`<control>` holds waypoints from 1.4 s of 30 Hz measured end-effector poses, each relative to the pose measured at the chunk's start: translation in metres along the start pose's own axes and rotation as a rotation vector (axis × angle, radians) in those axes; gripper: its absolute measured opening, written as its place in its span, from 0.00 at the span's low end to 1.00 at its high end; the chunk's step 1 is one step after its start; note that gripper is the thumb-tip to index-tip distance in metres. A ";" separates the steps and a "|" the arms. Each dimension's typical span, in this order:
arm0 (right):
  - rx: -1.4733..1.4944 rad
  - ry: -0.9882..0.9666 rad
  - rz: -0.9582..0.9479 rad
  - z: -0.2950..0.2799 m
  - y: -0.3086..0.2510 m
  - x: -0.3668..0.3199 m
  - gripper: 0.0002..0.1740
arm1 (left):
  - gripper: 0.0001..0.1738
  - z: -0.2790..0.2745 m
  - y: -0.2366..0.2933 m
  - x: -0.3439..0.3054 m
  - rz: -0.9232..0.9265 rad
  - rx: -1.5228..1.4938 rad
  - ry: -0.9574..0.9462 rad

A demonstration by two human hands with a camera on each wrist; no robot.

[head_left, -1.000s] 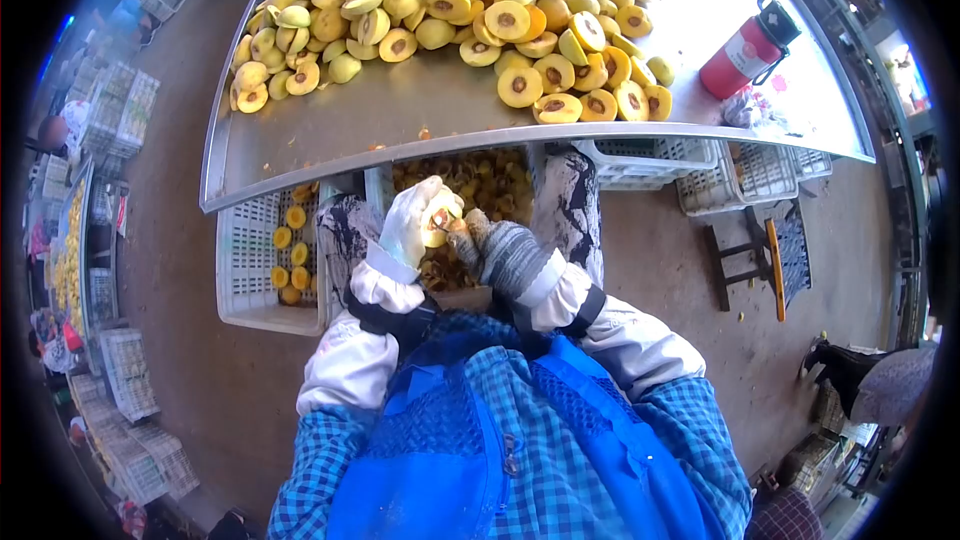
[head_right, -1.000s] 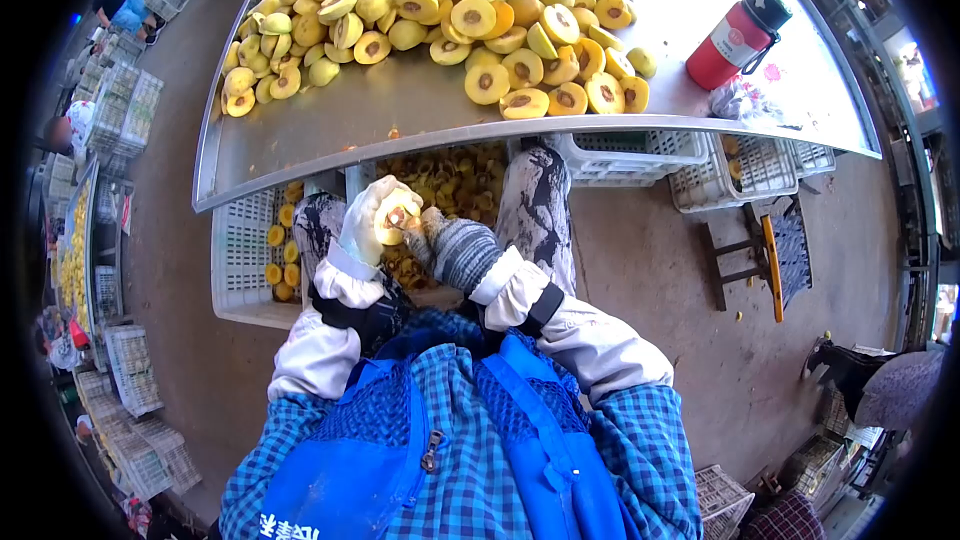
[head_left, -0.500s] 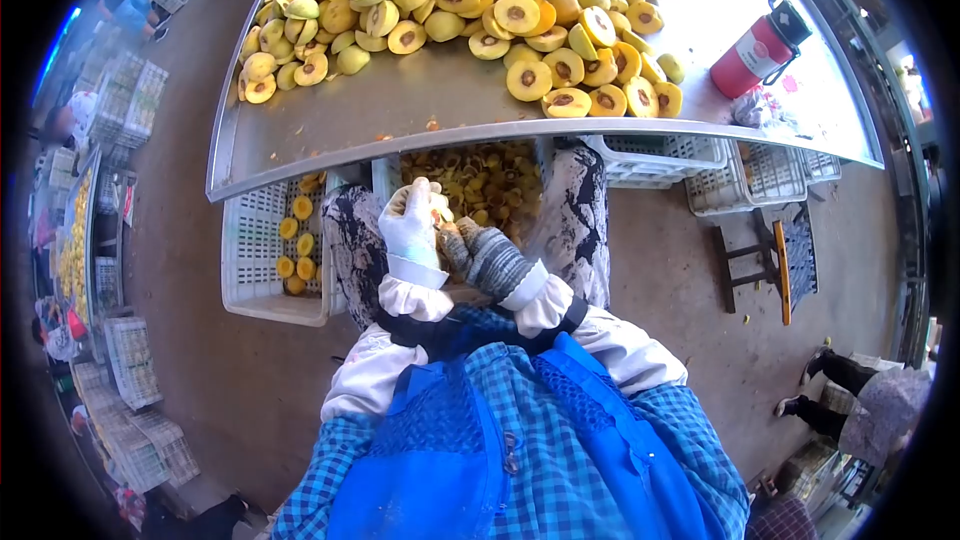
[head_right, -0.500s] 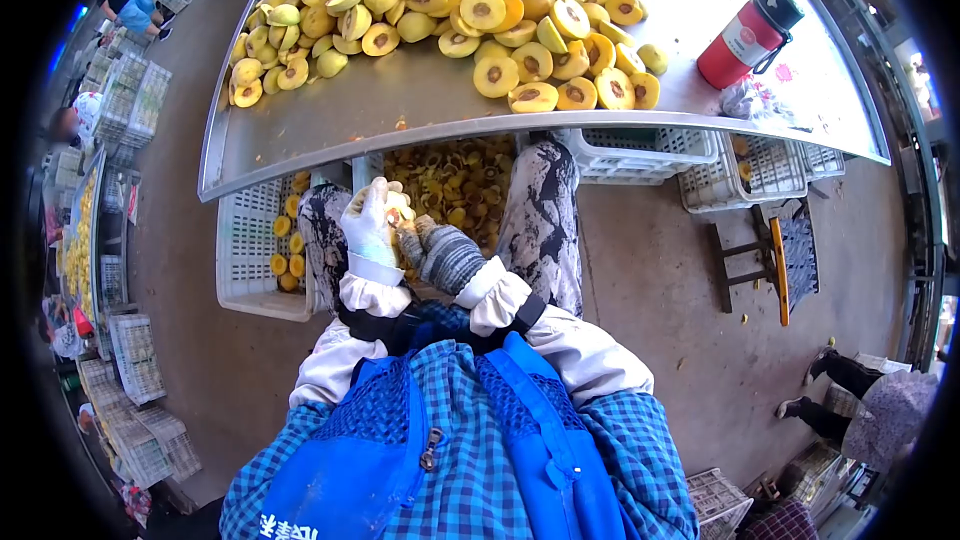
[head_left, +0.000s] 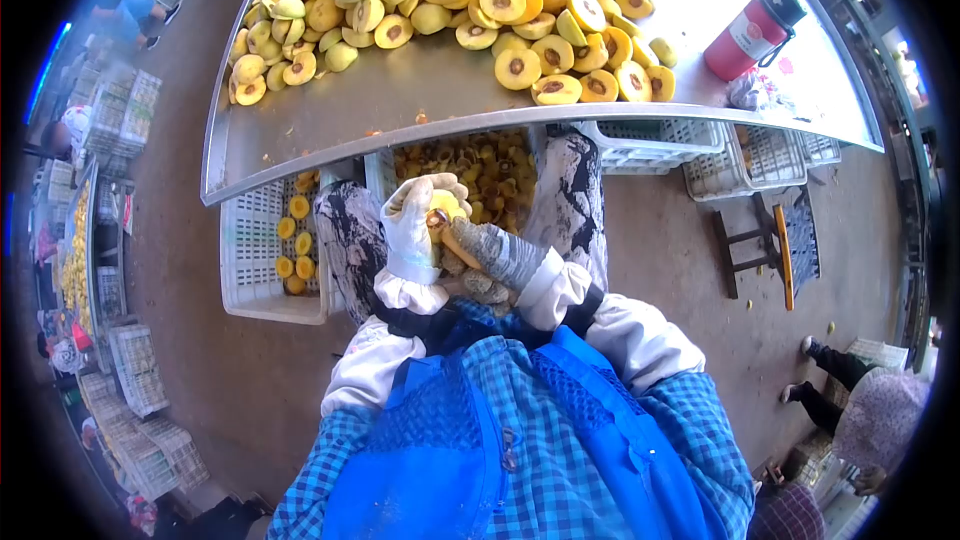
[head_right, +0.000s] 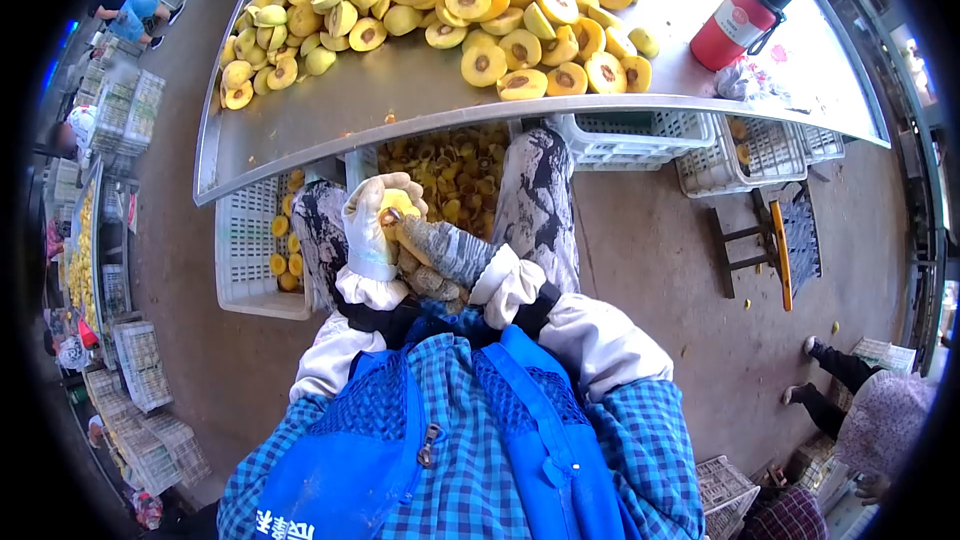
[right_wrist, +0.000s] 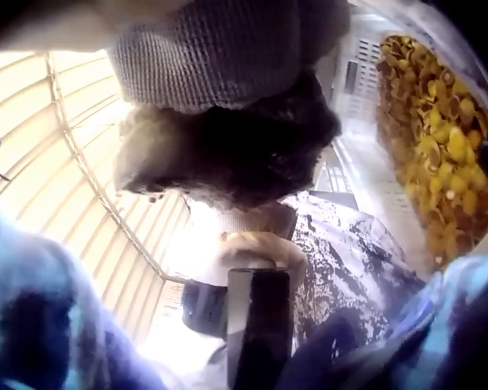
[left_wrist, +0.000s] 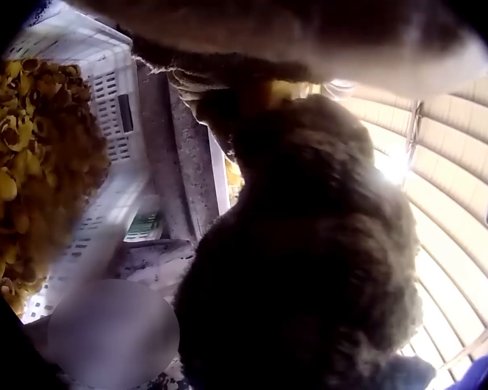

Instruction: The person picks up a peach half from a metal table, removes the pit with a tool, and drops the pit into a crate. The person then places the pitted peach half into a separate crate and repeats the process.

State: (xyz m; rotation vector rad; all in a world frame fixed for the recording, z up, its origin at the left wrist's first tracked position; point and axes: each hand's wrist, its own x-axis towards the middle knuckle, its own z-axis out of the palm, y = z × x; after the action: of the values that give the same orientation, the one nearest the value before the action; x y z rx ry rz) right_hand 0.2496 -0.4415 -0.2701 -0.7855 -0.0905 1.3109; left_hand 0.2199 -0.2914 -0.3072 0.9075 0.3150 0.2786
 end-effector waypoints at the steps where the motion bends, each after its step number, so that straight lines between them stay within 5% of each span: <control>1: 0.064 -0.019 0.074 0.003 -0.003 -0.004 0.25 | 0.16 0.001 0.003 -0.001 -0.007 0.030 -0.019; 7: -0.354 -0.108 -0.312 -0.043 0.030 0.027 0.22 | 0.12 -0.006 0.010 0.002 0.000 0.268 -0.257; 8: -0.135 -0.177 -0.041 -0.059 0.034 0.033 0.21 | 0.13 -0.003 0.010 -0.002 -0.020 0.228 -0.243; 11: -0.068 -0.030 0.231 0.004 -0.005 -0.010 0.26 | 0.19 0.008 0.006 -0.007 -0.067 -0.118 -0.147; 13: -0.221 -0.019 -0.080 0.004 0.016 0.006 0.27 | 0.22 -0.001 0.005 0.004 -0.092 -0.328 -0.168; 15: -0.375 0.058 -0.264 0.000 0.030 0.022 0.28 | 0.22 -0.026 0.012 0.012 -0.132 -0.332 0.068; 18: -0.026 0.323 0.137 -0.041 0.048 0.041 0.30 | 0.21 -0.055 0.051 0.009 -0.008 -0.084 0.261; 20: -0.484 0.362 -0.302 -0.057 0.065 0.053 0.11 | 0.23 -0.042 0.075 0.000 -0.011 -0.152 0.230; 21: -0.644 0.317 -0.536 -0.053 0.063 0.058 0.10 | 0.24 -0.036 0.080 -0.004 -0.042 -0.204 0.217; 22: -0.798 0.297 -0.781 -0.043 0.055 0.061 0.09 | 0.25 -0.039 0.077 -0.004 -0.051 -0.368 0.043; 25: -0.663 0.298 -0.746 -0.003 0.014 0.041 0.13 | 0.29 -0.053 0.055 0.014 0.034 -0.663 -0.697; 27: -0.528 0.289 -0.604 0.012 -0.005 0.030 0.12 | 0.31 -0.037 0.050 0.010 0.052 -0.682 -0.676; 31: -0.918 0.282 -0.759 0.016 -0.018 0.012 0.13 | 0.33 -0.027 0.050 0.013 -0.005 -0.709 -0.825; 35: -1.129 0.330 -0.885 0.025 -0.013 0.011 0.19 | 0.33 -0.021 0.046 0.006 -0.024 -0.647 -0.717; 36: -0.942 0.297 -0.795 0.033 -0.014 0.008 0.20 | 0.32 -0.022 0.045 0.007 -0.021 -0.564 -0.645; 39: -0.896 0.395 -0.770 0.038 -0.008 0.016 0.19 | 0.27 -0.013 0.045 -0.006 0.087 -0.303 -0.169; 42: -0.953 0.461 -0.760 0.027 0.003 0.034 0.20 | 0.19 -0.005 0.039 -0.006 0.176 -0.062 0.046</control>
State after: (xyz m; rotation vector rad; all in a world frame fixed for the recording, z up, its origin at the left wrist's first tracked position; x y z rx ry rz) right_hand 0.2441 -0.3986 -0.2640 -1.6353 -0.6094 0.2799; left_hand 0.2085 -0.2677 -0.2780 0.8694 0.2673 0.4701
